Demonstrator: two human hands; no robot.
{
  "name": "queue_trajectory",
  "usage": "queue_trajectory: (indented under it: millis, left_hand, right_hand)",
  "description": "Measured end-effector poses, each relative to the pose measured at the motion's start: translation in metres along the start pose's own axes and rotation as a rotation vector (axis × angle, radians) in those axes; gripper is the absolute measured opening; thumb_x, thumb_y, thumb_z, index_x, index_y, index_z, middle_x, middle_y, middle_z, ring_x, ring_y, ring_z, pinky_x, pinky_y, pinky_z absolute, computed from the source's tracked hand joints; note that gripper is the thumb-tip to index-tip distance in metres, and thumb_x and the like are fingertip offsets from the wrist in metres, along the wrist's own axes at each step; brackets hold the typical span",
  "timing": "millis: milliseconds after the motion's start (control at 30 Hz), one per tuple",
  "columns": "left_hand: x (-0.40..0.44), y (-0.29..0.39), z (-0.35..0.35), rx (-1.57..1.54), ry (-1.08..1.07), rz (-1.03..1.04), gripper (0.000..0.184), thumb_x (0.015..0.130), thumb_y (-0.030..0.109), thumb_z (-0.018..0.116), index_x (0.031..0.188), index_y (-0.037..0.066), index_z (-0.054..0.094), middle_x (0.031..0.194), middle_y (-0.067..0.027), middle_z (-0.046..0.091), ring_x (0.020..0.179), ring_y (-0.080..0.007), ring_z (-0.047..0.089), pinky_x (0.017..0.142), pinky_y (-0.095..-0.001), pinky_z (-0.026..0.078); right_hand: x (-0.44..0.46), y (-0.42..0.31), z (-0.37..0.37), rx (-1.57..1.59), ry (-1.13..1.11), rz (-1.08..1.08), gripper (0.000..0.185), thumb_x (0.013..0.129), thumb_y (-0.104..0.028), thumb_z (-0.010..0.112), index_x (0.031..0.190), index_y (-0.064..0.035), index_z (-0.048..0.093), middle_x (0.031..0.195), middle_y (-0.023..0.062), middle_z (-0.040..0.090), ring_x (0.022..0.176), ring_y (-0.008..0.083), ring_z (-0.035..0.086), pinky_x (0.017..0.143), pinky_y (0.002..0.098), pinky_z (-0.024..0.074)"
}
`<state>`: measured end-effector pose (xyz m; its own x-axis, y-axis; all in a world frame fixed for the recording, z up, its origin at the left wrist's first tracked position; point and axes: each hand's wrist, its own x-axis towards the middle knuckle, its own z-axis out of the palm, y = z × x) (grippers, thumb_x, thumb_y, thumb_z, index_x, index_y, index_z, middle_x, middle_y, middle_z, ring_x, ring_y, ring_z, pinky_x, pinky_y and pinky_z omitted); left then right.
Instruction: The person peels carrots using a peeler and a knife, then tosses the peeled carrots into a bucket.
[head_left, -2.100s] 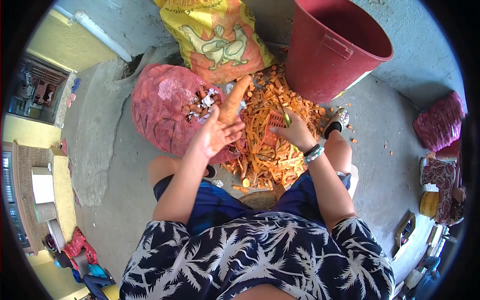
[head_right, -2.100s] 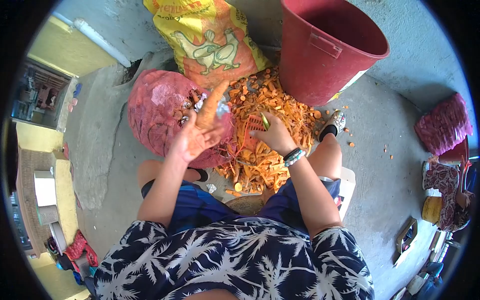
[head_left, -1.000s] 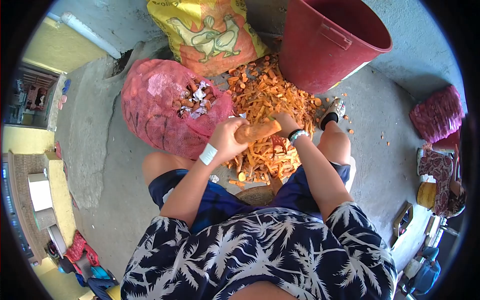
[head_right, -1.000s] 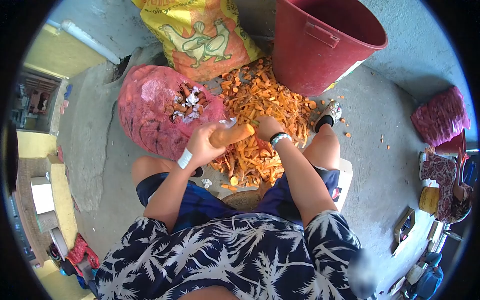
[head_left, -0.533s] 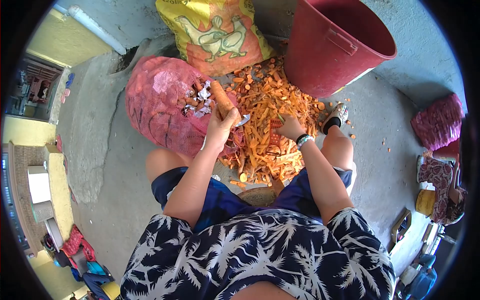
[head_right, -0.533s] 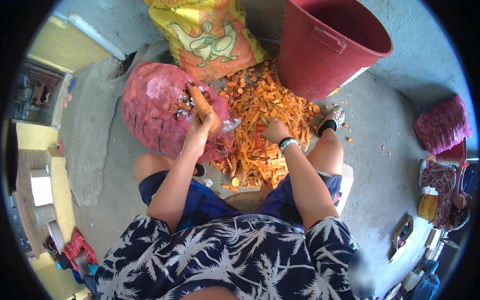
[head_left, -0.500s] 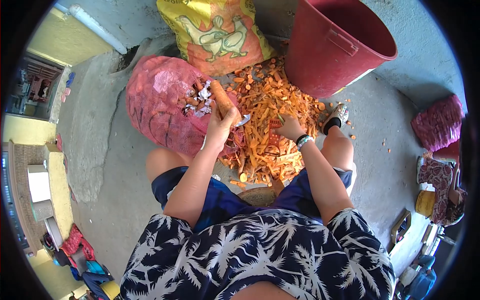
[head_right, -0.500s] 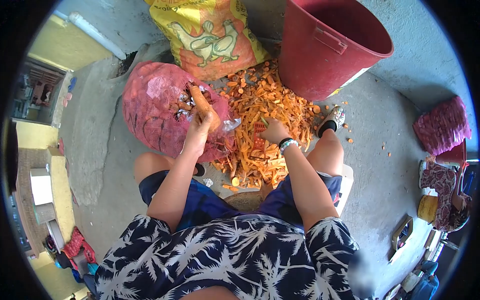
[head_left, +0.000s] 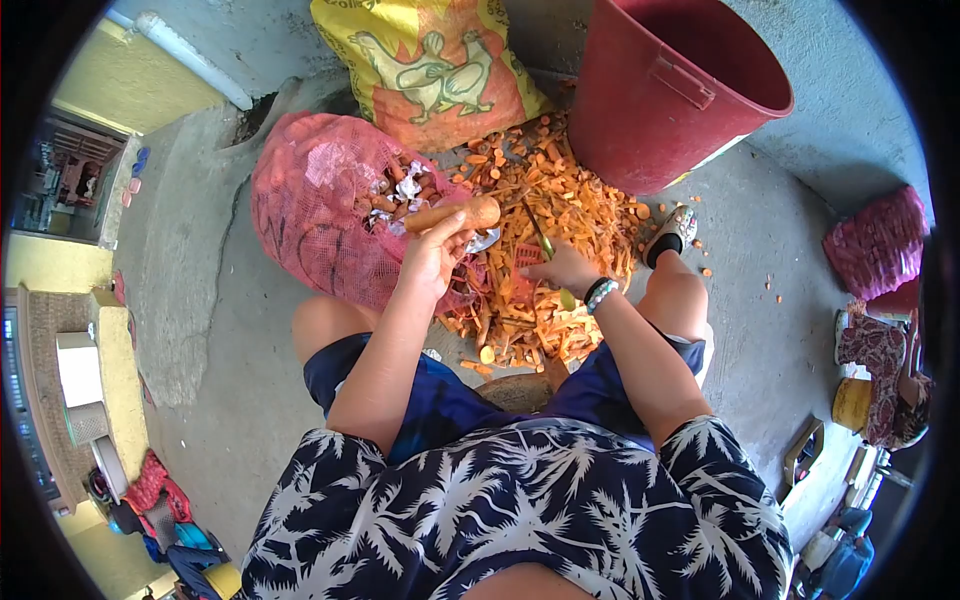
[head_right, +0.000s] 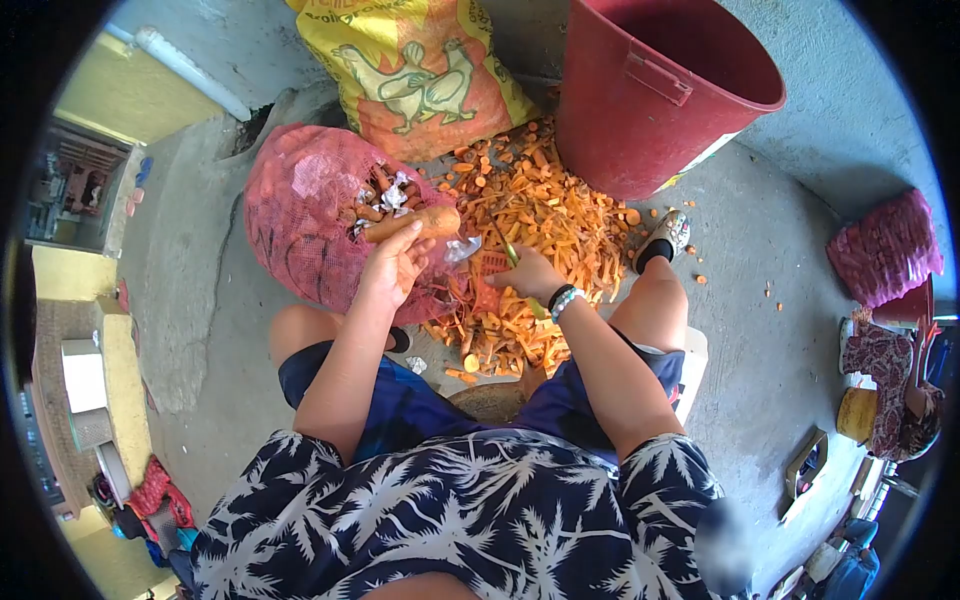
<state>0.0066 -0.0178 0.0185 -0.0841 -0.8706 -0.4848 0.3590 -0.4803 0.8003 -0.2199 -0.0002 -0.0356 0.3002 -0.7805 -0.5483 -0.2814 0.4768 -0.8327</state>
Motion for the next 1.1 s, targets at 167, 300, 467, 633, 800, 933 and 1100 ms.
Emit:
queue_trajectory:
  millis: [167,300,467,633,800,933,1100]
  left_hand:
    - [-0.003,-0.001,0.004,-0.392,-0.159,-0.052,0.04,0.081,0.015,0.06,0.115,0.0,0.043,0.107,-0.0129,0.056,0.096,-0.0228,0.058,0.083,-0.0347,0.05]
    - [-0.007,-0.002,0.012,-0.358,-0.149,-0.01,0.033,0.083,0.016,0.058,0.108,-0.002,0.049,0.099,-0.0131,0.059,0.094,-0.0228,0.06,0.081,-0.0322,0.049]
    - [-0.014,0.003,0.012,-0.057,-0.184,-0.019,0.041,0.077,0.008,0.061,0.112,-0.003,0.044,0.096,-0.0137,0.06,0.089,-0.0215,0.062,0.076,-0.0316,0.05]
    - [-0.013,-0.014,0.009,0.331,-0.456,-0.118,0.053,0.07,0.002,0.058,0.119,-0.004,0.039,0.094,-0.0113,0.06,0.081,-0.018,0.062,0.068,-0.0269,0.047]
    - [-0.008,-0.024,0.01,0.546,-0.36,0.004,0.049,0.074,0.021,0.066,0.115,0.001,0.049,0.087,-0.0064,0.058,0.073,-0.0127,0.055,0.065,-0.0264,0.045]
    - [-0.004,-0.027,0.01,0.535,-0.223,0.19,0.055,0.073,0.043,0.07,0.103,-0.001,0.057,0.09,-0.0079,0.061,0.079,-0.0154,0.058,0.07,-0.0275,0.046]
    - [-0.008,-0.023,0.012,0.573,-0.2,0.248,0.057,0.072,0.044,0.071,0.103,-0.003,0.057,0.09,-0.0104,0.062,0.083,-0.0179,0.06,0.073,-0.0294,0.046]
  right_hand:
    - [-0.008,-0.01,0.017,0.167,-0.034,-0.014,0.046,0.069,-0.016,0.075,0.107,-0.0013,0.054,0.082,0.0022,0.059,0.059,0.0074,0.049,0.047,0.0217,0.0383]
    - [-0.007,-0.013,0.016,0.116,-0.059,0.001,0.051,0.07,-0.014,0.074,0.113,-0.0005,0.05,0.085,0.0023,0.059,0.062,0.0076,0.051,0.046,0.0216,0.038]
    - [-0.021,-0.03,0.015,0.191,-0.031,-0.08,0.049,0.069,-0.017,0.075,0.11,-0.0006,0.054,0.085,0.0054,0.062,0.069,0.0106,0.057,0.058,0.0246,0.0466]
    - [-0.028,-0.035,0.005,-0.323,0.104,-0.392,0.049,0.067,-0.014,0.071,0.112,-0.0032,0.055,0.088,0.013,0.064,0.081,0.0227,0.062,0.073,0.0321,0.0486]
    - [-0.028,-0.028,-0.016,-0.455,0.199,-0.374,0.047,0.065,-0.016,0.072,0.108,-0.0043,0.058,0.092,0.0182,0.062,0.086,0.0297,0.061,0.078,0.0357,0.0475]
    - [-0.039,-0.037,-0.019,-0.459,0.132,-0.423,0.047,0.065,-0.016,0.072,0.109,-0.0048,0.057,0.092,0.0184,0.062,0.086,0.0305,0.06,0.077,0.036,0.0471]
    - [-0.051,-0.045,-0.002,-0.498,0.14,-0.457,0.042,0.066,-0.011,0.071,0.106,-0.0046,0.058,0.089,0.0172,0.063,0.081,0.0254,0.062,0.073,0.0332,0.0476]
